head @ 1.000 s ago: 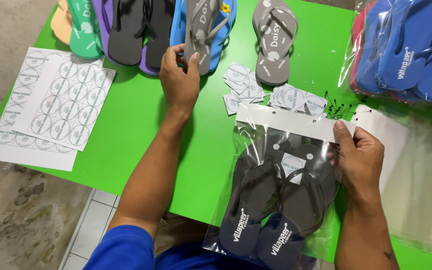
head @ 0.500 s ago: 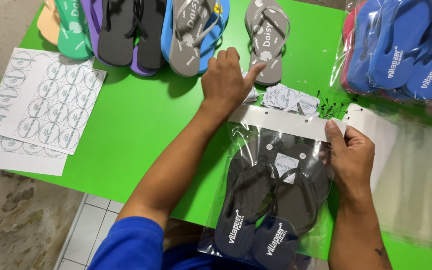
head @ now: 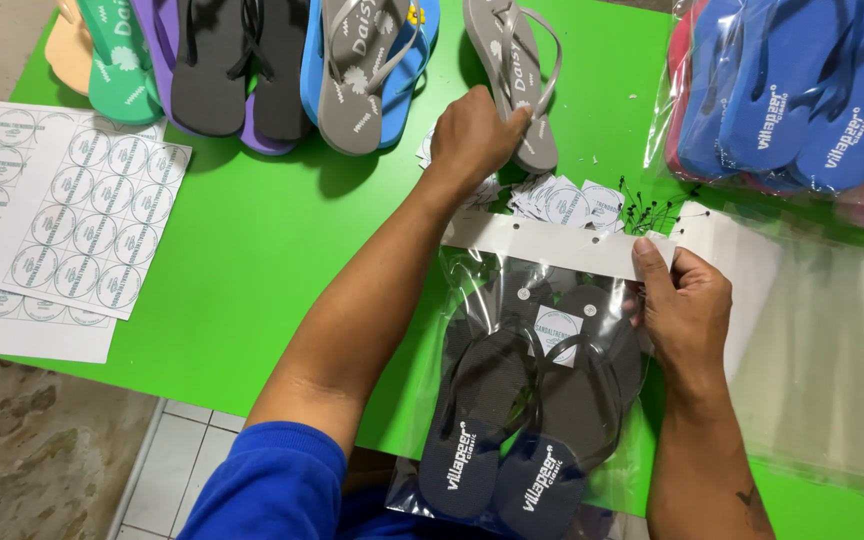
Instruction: The person secures a pair of black flip-flops with a plastic tie, places them into a clear plastic bag with a cardboard header, and attaches a circular sticker to the packaging. The person then wipes the straps of a pair of gray flip-flops with a white cloth.
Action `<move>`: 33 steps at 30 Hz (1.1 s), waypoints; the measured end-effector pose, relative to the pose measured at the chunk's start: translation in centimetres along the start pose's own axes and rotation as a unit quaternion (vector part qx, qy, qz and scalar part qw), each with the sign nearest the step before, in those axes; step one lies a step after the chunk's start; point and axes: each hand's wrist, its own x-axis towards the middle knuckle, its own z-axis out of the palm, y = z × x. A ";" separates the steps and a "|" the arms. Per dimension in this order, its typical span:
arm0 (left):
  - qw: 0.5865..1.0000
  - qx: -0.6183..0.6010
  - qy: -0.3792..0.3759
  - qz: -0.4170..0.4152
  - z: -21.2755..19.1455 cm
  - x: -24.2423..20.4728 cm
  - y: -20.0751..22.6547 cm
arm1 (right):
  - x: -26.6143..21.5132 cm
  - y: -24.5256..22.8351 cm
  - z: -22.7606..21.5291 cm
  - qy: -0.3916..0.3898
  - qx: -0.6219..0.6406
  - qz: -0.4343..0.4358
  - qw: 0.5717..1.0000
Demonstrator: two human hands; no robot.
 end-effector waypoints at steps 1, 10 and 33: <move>1.000 0.000 -0.001 0.000 0.0 0.2 -0.3 | -0.1 -0.1 0.0 0.000 0.000 0.001 1.000; 0.979 0.006 0.117 0.169 -6.8 1.0 -4.5 | -0.2 -0.3 -0.1 0.005 -0.021 0.010 1.000; 0.912 0.147 0.309 0.224 -5.8 -2.3 -8.1 | -0.3 0.0 0.1 0.003 0.008 -0.021 1.000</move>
